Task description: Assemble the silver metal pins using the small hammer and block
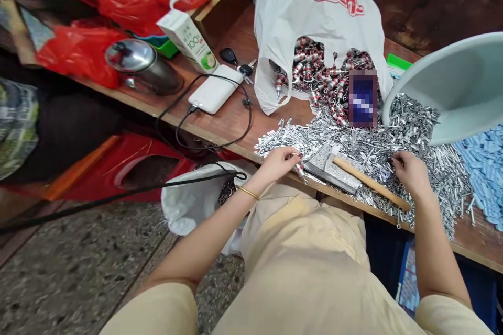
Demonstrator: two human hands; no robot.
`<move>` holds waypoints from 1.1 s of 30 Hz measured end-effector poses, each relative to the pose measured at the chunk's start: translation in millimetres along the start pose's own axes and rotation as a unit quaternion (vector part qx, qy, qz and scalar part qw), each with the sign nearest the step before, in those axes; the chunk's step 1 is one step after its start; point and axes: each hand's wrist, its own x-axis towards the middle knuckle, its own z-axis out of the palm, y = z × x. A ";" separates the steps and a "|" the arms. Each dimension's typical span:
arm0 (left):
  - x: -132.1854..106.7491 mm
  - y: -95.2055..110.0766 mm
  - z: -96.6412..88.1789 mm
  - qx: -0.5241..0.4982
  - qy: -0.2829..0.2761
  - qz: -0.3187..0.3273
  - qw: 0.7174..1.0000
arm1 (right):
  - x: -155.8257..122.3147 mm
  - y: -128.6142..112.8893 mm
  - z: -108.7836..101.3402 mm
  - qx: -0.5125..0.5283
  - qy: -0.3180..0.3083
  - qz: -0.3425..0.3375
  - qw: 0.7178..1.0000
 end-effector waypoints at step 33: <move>1.3 21.7 -4.8 0.089 -0.018 0.011 0.996 | -5.0 -209.0 50.1 0.261 -0.113 -0.316 0.905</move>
